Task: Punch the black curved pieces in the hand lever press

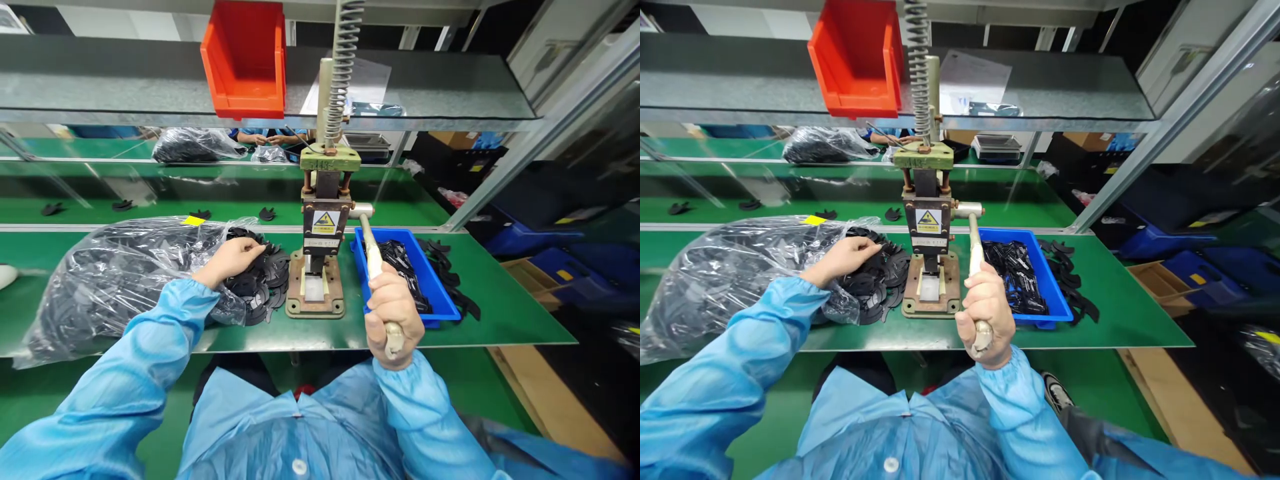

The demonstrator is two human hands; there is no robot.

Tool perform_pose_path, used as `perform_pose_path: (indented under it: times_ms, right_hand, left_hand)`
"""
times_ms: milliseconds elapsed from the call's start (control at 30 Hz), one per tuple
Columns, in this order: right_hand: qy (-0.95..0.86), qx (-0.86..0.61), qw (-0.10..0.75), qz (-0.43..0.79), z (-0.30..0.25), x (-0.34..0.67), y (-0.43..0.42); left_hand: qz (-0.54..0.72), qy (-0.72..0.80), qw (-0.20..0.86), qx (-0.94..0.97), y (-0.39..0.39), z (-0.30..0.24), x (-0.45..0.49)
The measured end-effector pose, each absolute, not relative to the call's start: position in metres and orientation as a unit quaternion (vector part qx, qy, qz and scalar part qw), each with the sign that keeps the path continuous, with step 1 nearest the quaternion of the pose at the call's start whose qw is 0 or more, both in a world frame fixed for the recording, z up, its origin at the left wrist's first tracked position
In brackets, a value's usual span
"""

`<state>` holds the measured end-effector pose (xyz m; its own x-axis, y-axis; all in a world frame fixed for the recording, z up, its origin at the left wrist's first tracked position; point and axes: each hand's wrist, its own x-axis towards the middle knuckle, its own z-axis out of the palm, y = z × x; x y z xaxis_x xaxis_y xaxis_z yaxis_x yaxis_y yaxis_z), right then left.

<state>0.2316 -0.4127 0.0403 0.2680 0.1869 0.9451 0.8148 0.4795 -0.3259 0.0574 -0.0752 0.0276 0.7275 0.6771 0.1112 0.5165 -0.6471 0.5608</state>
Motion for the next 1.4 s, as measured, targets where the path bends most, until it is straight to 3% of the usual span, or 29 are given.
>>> perform_pose_path:
  times_ms: [233, 367, 567, 833, 1067, 1400]
  right_hand:
    - [-0.554, -0.457, 0.649, -0.25, 0.04, 0.232, -0.413]
    - [-0.558, -0.455, 0.651, -0.243, 0.04, 0.232, -0.414]
    - [-0.562, -0.464, 0.647, -0.225, 0.04, 0.231, -0.417]
    - [-0.561, -0.462, 0.648, -0.228, 0.042, 0.229, -0.416]
    - [-0.561, -0.464, 0.645, -0.232, 0.041, 0.23, -0.417]
    - [-0.563, -0.459, 0.645, -0.236, 0.041, 0.23, -0.416]
  left_hand:
    - [0.155, 0.331, 0.555, 0.747, -0.112, 0.008, 0.07]
    - [0.159, 0.273, 0.636, 0.704, -0.132, -0.003, 0.078]
    - [0.226, 0.234, 0.538, 0.778, -0.153, -0.012, 0.076]
    - [0.139, 0.163, 0.683, 0.699, -0.164, -0.015, 0.077]
    - [0.22, 0.225, 0.644, 0.697, -0.171, -0.033, 0.11]
    - [0.106, 0.285, 0.629, 0.716, -0.164, -0.036, 0.14]
